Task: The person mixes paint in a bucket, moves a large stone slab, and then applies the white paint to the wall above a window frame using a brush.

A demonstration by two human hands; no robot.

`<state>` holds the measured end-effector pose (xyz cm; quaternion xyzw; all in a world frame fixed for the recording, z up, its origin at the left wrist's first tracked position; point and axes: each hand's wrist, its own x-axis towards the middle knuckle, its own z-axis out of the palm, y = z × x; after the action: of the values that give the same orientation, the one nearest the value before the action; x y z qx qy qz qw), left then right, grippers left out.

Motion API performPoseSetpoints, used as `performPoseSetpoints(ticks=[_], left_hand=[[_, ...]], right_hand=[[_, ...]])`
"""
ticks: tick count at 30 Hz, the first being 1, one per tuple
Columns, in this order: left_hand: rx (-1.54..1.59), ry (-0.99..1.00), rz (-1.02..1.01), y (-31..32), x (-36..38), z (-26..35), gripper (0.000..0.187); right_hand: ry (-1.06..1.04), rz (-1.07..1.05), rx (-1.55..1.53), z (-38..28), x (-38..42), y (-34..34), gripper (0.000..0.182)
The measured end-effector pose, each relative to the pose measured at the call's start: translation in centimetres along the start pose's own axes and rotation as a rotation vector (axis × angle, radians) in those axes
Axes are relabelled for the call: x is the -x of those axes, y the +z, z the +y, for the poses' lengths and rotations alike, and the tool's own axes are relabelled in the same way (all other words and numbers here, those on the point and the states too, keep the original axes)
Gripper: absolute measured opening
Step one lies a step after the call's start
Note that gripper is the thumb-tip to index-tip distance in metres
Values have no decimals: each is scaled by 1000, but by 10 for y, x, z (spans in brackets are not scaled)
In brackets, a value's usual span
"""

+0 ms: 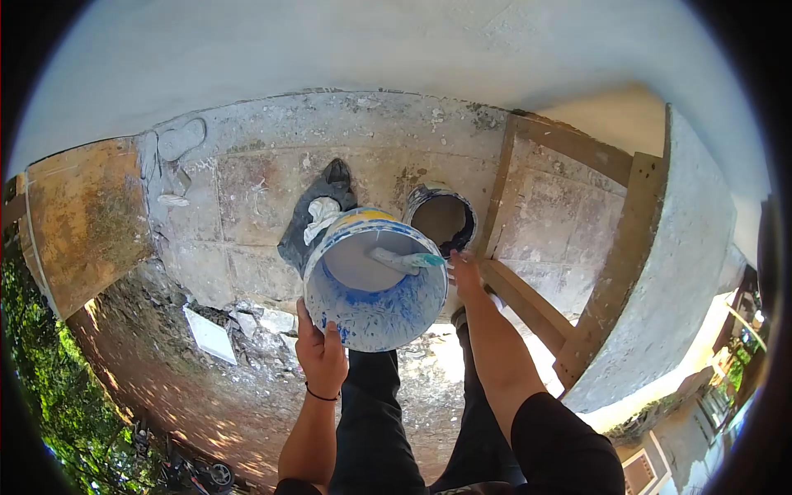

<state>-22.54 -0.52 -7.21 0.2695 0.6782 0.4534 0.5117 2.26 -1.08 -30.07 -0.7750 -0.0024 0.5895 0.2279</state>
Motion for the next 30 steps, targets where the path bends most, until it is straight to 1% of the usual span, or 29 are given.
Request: performPoseSetpoints(ticks=[1,2,3,4,6,7,8,10,11,12,13,14,15,17,18,19,20,22,23,24,26,27,28,29,30], left_hand=[[-89,32,-39,3,7,12,56],[-175,68,-78,6,14,27,55],[-158,92,-88,12,22,44,55],[-234,146,-110,18,31,62,54],[-388,260,-142,30,50,103,53],[-370,327,-151,37,59,121,52],[-357,351,-156,45,72,145,52],[-356,342,-227,60,99,190,53],[-345,365,-239,66,113,210,53],[-373,416,-274,73,127,228,53],[-402,469,-307,82,141,244,52],[-395,491,-318,90,158,260,52],[-334,494,-326,101,173,275,52],[-268,517,-346,123,202,297,51],[-224,579,-349,133,215,303,51],[-176,644,-353,145,226,307,50],[-176,656,-373,152,238,310,50],[-198,538,-431,164,264,316,50],[-207,549,-457,173,275,319,50],[-225,582,-461,185,288,324,51],[-261,620,-503,199,312,330,51],[-327,646,-524,206,321,334,51],[-394,669,-545,211,330,338,52],[-338,704,-562,220,334,332,52],[-345,708,-592,224,342,335,52]], right_hand=[[-3,31,152,-7,15,-1,35],[-28,38,142,-15,34,-4,35],[-138,23,106,-24,57,-8,36],[-248,6,70,-35,82,-13,39],[-590,53,-149,-68,152,-34,40],[-554,41,-333,-105,205,-53,39],[-512,24,-516,-144,265,-75,39],[-850,36,-352,-187,346,-118,42],[-1066,-11,-230,-205,381,-140,27],[-1091,0,-241,-224,414,-156,27],[-1277,86,70,-242,444,-170,21],[-1430,183,392,-251,471,-186,21],[-1369,143,394,-254,491,-204,30],[-1411,173,401,-258,521,-235,29],[-1425,185,417,-255,532,-251,28],[-1519,242,486,-254,540,-267,30],[-1519,264,474,-251,554,-283,30],[-1613,365,735,-247,584,-311,28],[-1593,363,751,-240,591,-322,30],[-1578,388,731,-235,598,-333,30],[-1568,311,762,-225,609,-353,22],[-1554,342,739,-223,612,-363,22],[-1579,291,689,-221,613,-373,21],[-1601,236,640,-217,616,-382,20],[-1587,262,625,-215,619,-390,20]])
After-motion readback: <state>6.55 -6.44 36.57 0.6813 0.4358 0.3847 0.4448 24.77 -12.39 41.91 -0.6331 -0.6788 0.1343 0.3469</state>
